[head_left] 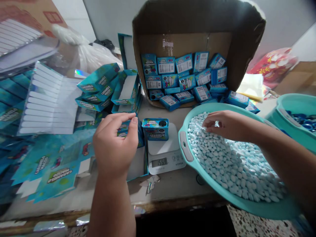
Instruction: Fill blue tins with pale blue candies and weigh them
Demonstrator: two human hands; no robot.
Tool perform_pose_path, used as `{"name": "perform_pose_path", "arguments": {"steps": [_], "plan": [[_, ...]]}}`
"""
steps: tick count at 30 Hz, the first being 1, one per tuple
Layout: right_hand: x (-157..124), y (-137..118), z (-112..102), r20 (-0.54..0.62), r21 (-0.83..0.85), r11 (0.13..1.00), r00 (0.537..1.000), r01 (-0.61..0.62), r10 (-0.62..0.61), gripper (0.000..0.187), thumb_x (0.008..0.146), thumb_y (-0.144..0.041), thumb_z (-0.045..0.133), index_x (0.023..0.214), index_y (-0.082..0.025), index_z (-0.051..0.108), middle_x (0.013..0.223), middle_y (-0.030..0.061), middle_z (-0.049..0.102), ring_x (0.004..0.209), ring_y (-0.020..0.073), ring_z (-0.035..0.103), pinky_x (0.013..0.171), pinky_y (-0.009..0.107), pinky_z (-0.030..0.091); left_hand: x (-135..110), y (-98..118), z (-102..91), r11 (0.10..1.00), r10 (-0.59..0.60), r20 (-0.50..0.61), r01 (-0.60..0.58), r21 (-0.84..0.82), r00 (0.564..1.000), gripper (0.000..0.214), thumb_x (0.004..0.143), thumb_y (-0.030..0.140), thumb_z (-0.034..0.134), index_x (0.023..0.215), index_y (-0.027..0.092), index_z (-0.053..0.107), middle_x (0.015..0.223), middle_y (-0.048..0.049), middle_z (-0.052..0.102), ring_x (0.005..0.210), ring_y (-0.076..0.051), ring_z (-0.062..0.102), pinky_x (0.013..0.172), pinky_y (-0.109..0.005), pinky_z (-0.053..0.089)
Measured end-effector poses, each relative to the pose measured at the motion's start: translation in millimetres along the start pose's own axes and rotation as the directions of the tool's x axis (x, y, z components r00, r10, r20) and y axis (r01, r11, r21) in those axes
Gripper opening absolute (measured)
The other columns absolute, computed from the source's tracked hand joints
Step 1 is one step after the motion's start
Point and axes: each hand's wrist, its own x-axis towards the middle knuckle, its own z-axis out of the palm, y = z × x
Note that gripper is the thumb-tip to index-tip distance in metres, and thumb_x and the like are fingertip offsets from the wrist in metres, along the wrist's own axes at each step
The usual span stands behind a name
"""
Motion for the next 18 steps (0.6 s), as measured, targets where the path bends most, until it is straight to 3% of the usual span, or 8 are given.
{"name": "perform_pose_path", "arguments": {"steps": [4, 6, 9, 11, 13, 15, 18], "plan": [[0.1, -0.6, 0.5, -0.083, 0.014, 1.000, 0.996, -0.027, 0.028, 0.018, 0.087, -0.029, 0.054, 0.089, -0.022, 0.071, 0.086, 0.0026, 0.069, 0.074, 0.0168, 0.059, 0.069, 0.031, 0.045, 1.1, -2.3, -1.0, 1.000, 0.022, 0.025, -0.022, -0.015, 0.999, 0.014, 0.094, 0.025, 0.060, 0.097, 0.018, 0.071, 0.101, -0.0046, 0.071, 0.098, -0.019, 0.066, 0.093, -0.033, 0.050], [0.9, 0.3, 1.6, -0.116, 0.016, 0.999, 0.993, -0.030, 0.032, 0.020, 0.088, -0.031, 0.053, 0.089, -0.023, 0.072, 0.084, 0.0030, 0.068, 0.071, 0.0162, 0.058, 0.068, 0.030, 0.045, -1.2, -1.0, 3.3, 0.998, 0.050, 0.075, -0.048, -0.032, 0.996, 0.018, 0.093, 0.028, 0.061, 0.106, 0.019, 0.068, 0.107, -0.0050, 0.070, 0.104, -0.020, 0.064, 0.098, -0.035, 0.048], [3.9, 2.7, 3.4, -0.159, 0.033, 0.999, 0.987, -0.032, 0.037, 0.024, 0.089, -0.034, 0.052, 0.095, -0.023, 0.071, 0.086, 0.0038, 0.068, 0.069, 0.0160, 0.058, 0.067, 0.030, 0.046, -10.8, 6.3, 20.9, 0.994, 0.105, 0.170, -0.096, -0.061, 0.980, 0.049, 0.092, 0.038, 0.062, 0.136, 0.018, 0.052, 0.132, -0.0099, 0.060, 0.124, -0.025, 0.055, 0.108, -0.041, 0.043], [6.1, 5.3, 4.3, -0.203, 0.067, 0.996, 0.977, -0.059, 0.071, 0.028, 0.087, -0.036, 0.053, 0.104, -0.023, 0.070, 0.088, 0.0045, 0.067, 0.068, 0.0161, 0.058, 0.064, 0.029, 0.046, -19.0, 12.4, 37.5, 0.989, 0.147, 0.260, -0.148, -0.017, 0.954, 0.063, 0.092, 0.047, 0.062, 0.145, 0.018, 0.043, 0.141, -0.0128, 0.052, 0.132, -0.031, 0.046, 0.111, -0.048, 0.040], [7.5, 8.7, 5.4, -0.242, 0.111, 0.990, 0.964, -0.085, 0.109, 0.034, 0.086, -0.039, 0.055, 0.112, -0.022, 0.067, 0.088, 0.0050, 0.067, 0.066, 0.0160, 0.057, 0.062, 0.029, 0.047, -24.7, 16.2, 51.4, 0.980, 0.156, 0.337, -0.189, 0.067, 0.928, 0.060, 0.090, 0.054, 0.062, 0.138, 0.020, 0.052, 0.132, -0.0128, 0.057, 0.128, -0.035, 0.045, 0.108, -0.052, 0.041], [8.0, 12.3, 6.9, -0.253, 0.131, 0.987, 0.959, -0.093, 0.124, 0.035, 0.086, -0.041, 0.055, 0.112, -0.022, 0.067, 0.088, 0.0053, 0.067, 0.066, 0.0163, 0.057, 0.062, 0.029, 0.047, -25.8, 17.0, 55.9, 0.974, 0.147, 0.345, -0.197, 0.115, 0.927, 0.046, 0.090, 0.049, 0.064, 0.125, 0.021, 0.063, 0.116, -0.0114, 0.062, 0.117, -0.033, 0.049, 0.103, -0.050, 0.044], [7.9, 16.0, 9.4, -0.271, 0.139, 0.987, 0.956, -0.075, 0.111, 0.031, 0.086, -0.042, 0.054, 0.105, -0.021, 0.068, 0.088, 0.0056, 0.068, 0.070, 0.0180, 0.060, 0.065, 0.031, 0.048, -23.1, 16.9, 39.3, 0.969, 0.194, 0.287, -0.228, 0.090, 0.938, 0.028, 0.091, 0.035, 0.066, 0.115, 0.021, 0.068, 0.104, -0.0092, 0.062, 0.104, -0.028, 0.052, 0.095, -0.043, 0.047]]}}
